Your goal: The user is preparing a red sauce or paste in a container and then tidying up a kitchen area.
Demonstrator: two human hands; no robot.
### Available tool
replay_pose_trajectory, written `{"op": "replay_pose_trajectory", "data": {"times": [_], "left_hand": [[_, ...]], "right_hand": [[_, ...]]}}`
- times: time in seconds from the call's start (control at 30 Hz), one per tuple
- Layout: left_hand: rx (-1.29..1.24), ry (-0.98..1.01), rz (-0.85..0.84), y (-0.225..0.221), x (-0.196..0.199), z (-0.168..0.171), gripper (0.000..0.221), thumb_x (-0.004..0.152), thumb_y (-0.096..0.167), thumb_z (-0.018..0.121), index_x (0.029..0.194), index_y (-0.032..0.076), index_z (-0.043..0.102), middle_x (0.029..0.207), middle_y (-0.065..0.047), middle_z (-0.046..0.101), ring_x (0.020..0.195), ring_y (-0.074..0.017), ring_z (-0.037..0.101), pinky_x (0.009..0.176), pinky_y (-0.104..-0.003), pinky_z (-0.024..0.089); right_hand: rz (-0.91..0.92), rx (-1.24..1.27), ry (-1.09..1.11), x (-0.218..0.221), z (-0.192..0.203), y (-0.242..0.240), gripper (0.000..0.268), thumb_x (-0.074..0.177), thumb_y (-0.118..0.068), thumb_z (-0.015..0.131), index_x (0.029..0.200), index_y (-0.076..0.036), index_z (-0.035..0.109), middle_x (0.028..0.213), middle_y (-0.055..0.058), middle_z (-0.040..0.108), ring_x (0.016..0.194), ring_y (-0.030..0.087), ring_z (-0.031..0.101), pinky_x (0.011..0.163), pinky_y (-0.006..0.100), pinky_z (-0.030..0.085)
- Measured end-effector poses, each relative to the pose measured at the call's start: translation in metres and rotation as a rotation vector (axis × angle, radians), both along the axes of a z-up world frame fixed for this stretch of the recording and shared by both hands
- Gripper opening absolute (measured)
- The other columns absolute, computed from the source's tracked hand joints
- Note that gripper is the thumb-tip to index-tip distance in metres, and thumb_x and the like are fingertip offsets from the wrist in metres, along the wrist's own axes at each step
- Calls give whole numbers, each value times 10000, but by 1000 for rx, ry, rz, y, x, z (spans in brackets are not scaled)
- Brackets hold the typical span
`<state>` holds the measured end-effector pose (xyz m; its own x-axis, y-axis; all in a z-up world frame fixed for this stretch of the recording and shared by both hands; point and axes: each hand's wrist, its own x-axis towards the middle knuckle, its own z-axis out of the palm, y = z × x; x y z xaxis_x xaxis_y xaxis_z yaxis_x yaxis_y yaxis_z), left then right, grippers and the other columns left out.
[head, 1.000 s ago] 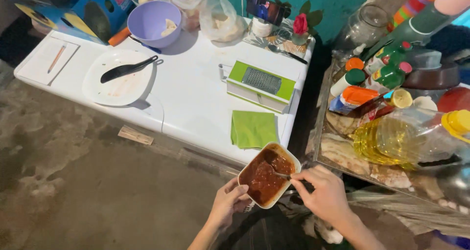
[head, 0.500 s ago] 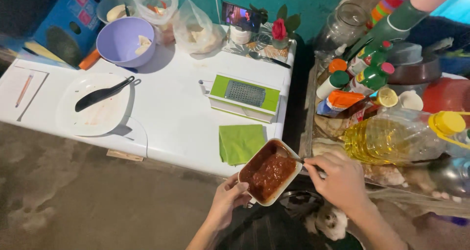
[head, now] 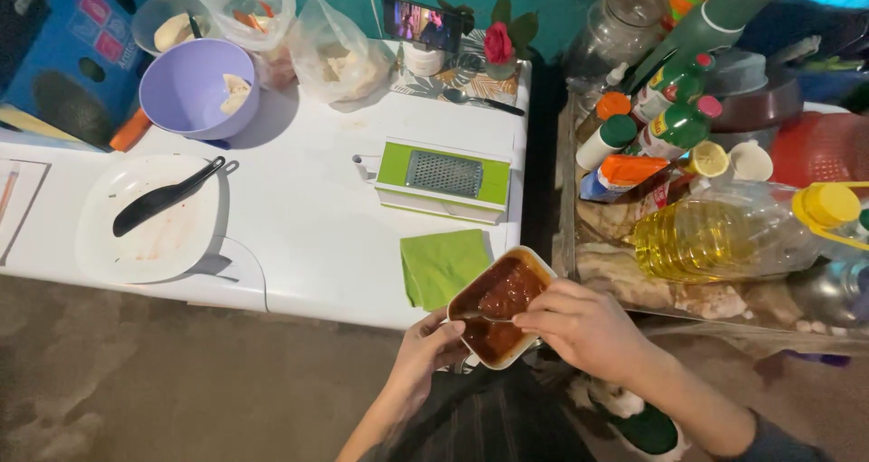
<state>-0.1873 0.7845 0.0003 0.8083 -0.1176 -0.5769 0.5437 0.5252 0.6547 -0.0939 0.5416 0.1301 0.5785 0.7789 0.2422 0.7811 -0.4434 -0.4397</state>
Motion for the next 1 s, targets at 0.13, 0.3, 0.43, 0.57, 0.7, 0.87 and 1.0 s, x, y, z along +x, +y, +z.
{"op": "replay_pose_trajectory", "data": {"times": [0.13,0.3,0.43,0.57,0.7,0.87,1.0], "left_hand": [[-23,16,-5,2,3,1,555,856,292,732,1320,5,627,1115,-111,746,924,-191,762,871,-335,612],[-18,6,-49,3,6,-9,553,864,276,735,1343,25,621,1115,-92,732,909,-171,737,812,-330,605],[-33,33,-45,8,6,-17,546,872,274,726,1347,25,621,1115,-90,737,908,-162,741,803,-311,607],[-91,9,-26,6,4,-24,549,873,248,732,1352,8,613,1078,-101,737,865,-175,729,766,-303,598],[-96,-12,-29,3,9,-17,550,865,219,744,1344,-13,606,1064,-81,740,861,-161,731,759,-310,600],[-50,9,-63,4,8,-20,567,864,235,743,1366,2,623,1014,-83,737,788,-144,702,716,-292,590],[-64,-55,-87,2,7,-25,603,866,213,770,1396,-27,613,989,-79,708,763,-141,675,680,-286,567]], "right_hand": [[100,-63,47,14,6,-3,220,773,-157,783,992,-143,783,955,14,719,937,240,668,734,383,558],[81,-175,15,24,32,22,267,745,-125,748,1009,-144,783,997,9,710,957,251,652,703,388,547],[133,-241,77,25,19,21,298,716,-90,731,1009,-130,768,995,11,692,991,243,655,715,384,555],[211,-227,137,32,25,16,240,738,-119,738,973,-145,776,965,-8,701,978,226,654,742,391,558],[134,-186,31,35,28,26,225,749,-123,733,969,-140,776,982,17,698,962,247,647,720,404,549],[188,-319,98,33,24,22,290,715,-93,714,994,-146,771,970,-1,695,998,229,657,701,388,555],[269,-222,-21,39,32,34,248,749,-134,665,983,-139,748,975,-19,682,1007,210,643,744,365,562]]}}
